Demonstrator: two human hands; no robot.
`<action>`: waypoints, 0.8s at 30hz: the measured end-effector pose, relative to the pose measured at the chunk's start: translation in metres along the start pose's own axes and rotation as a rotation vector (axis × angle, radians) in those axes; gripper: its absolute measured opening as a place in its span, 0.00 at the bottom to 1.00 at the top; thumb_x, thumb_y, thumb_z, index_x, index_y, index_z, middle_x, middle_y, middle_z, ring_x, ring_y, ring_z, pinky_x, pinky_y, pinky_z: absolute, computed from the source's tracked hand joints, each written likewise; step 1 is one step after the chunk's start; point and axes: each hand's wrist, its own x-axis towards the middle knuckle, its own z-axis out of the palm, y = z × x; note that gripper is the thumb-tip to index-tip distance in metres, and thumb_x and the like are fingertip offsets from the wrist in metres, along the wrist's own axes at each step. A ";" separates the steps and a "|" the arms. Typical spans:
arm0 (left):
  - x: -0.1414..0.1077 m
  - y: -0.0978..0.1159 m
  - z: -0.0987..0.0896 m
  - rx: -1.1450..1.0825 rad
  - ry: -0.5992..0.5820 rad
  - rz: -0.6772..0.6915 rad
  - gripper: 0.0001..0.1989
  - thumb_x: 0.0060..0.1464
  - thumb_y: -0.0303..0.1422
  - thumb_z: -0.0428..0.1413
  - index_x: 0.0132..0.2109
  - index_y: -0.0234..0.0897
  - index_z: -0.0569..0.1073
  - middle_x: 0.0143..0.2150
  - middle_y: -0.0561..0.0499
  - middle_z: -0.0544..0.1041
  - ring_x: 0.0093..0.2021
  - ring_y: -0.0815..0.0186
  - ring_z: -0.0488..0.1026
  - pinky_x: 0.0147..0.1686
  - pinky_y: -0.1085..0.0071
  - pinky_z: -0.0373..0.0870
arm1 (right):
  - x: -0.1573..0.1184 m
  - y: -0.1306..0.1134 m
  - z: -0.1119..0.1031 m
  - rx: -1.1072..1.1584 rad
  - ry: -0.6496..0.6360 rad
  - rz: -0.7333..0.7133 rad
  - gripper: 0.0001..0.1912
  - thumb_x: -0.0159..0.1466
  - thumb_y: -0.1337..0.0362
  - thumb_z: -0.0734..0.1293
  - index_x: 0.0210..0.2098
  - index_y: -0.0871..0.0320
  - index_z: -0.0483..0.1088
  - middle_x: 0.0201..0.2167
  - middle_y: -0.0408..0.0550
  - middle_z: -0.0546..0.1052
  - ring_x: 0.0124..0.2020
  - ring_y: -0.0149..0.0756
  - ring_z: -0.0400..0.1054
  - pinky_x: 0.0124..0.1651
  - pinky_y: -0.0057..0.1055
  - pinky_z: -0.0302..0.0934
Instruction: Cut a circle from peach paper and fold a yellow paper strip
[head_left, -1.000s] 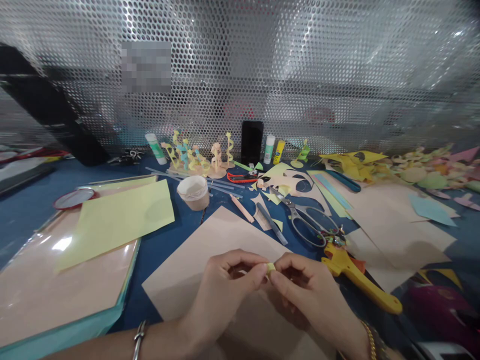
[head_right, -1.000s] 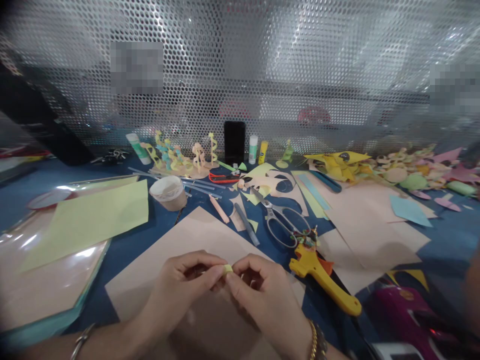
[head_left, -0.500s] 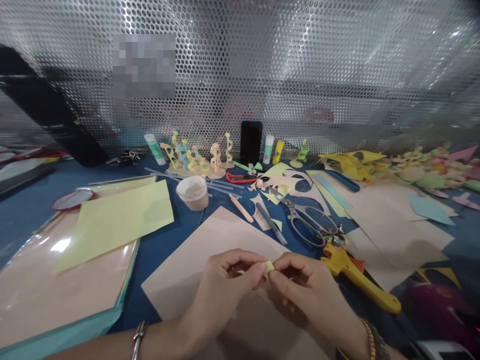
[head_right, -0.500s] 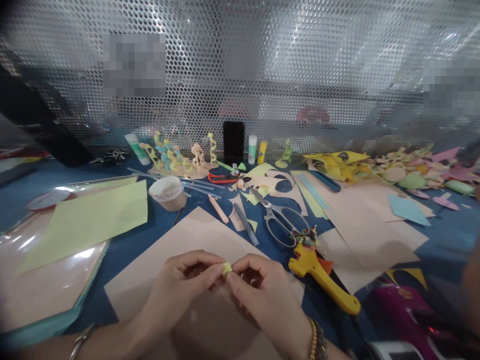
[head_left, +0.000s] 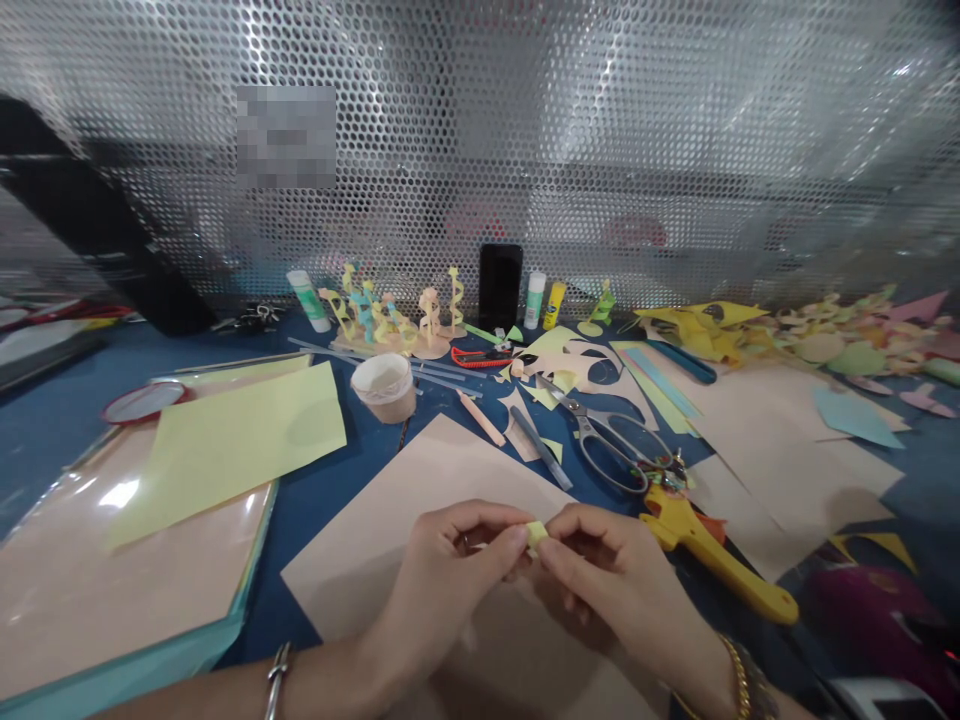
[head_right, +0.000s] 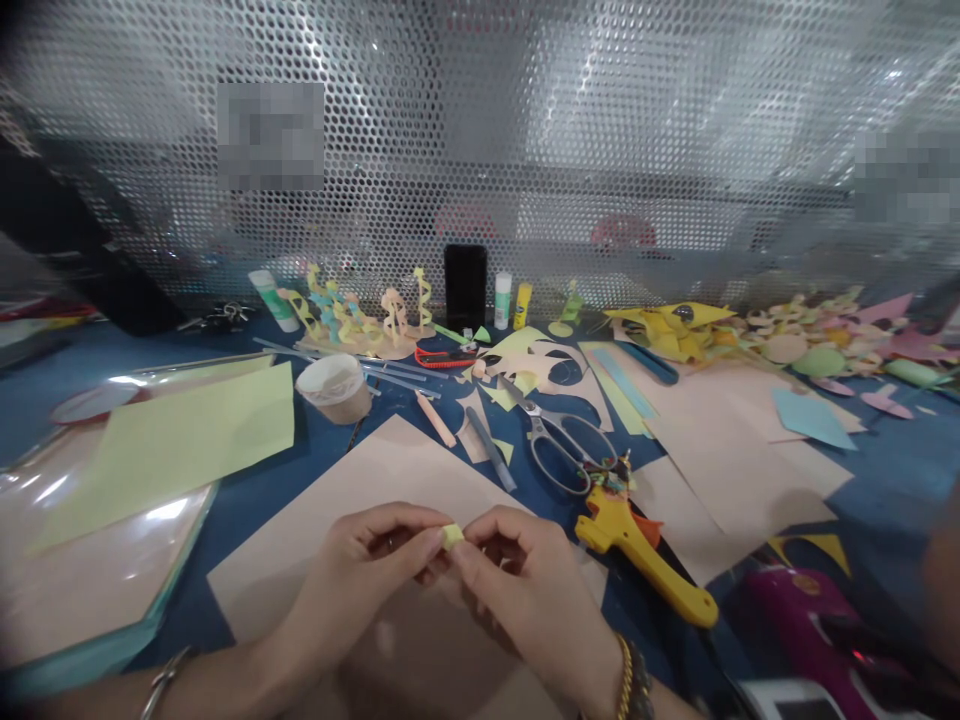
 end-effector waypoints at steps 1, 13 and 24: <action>0.000 0.000 0.000 0.002 -0.003 0.004 0.05 0.47 0.33 0.61 0.31 0.36 0.81 0.25 0.51 0.78 0.24 0.71 0.71 0.26 0.77 0.69 | 0.000 0.000 0.000 -0.005 0.000 0.001 0.20 0.58 0.48 0.66 0.28 0.60 0.69 0.16 0.40 0.68 0.16 0.25 0.59 0.19 0.22 0.53; 0.002 0.000 0.000 -0.005 0.048 -0.010 0.06 0.47 0.32 0.62 0.33 0.36 0.80 0.25 0.52 0.79 0.23 0.72 0.71 0.25 0.78 0.68 | -0.001 0.001 -0.002 -0.048 -0.015 -0.046 0.17 0.61 0.51 0.64 0.32 0.60 0.73 0.18 0.41 0.69 0.17 0.25 0.60 0.21 0.23 0.55; -0.001 -0.008 -0.003 -0.001 -0.041 0.069 0.06 0.47 0.32 0.63 0.35 0.40 0.81 0.31 0.52 0.81 0.29 0.69 0.74 0.30 0.78 0.70 | 0.001 0.002 -0.002 0.012 0.029 -0.002 0.20 0.58 0.47 0.66 0.27 0.59 0.69 0.14 0.39 0.67 0.15 0.24 0.59 0.18 0.21 0.53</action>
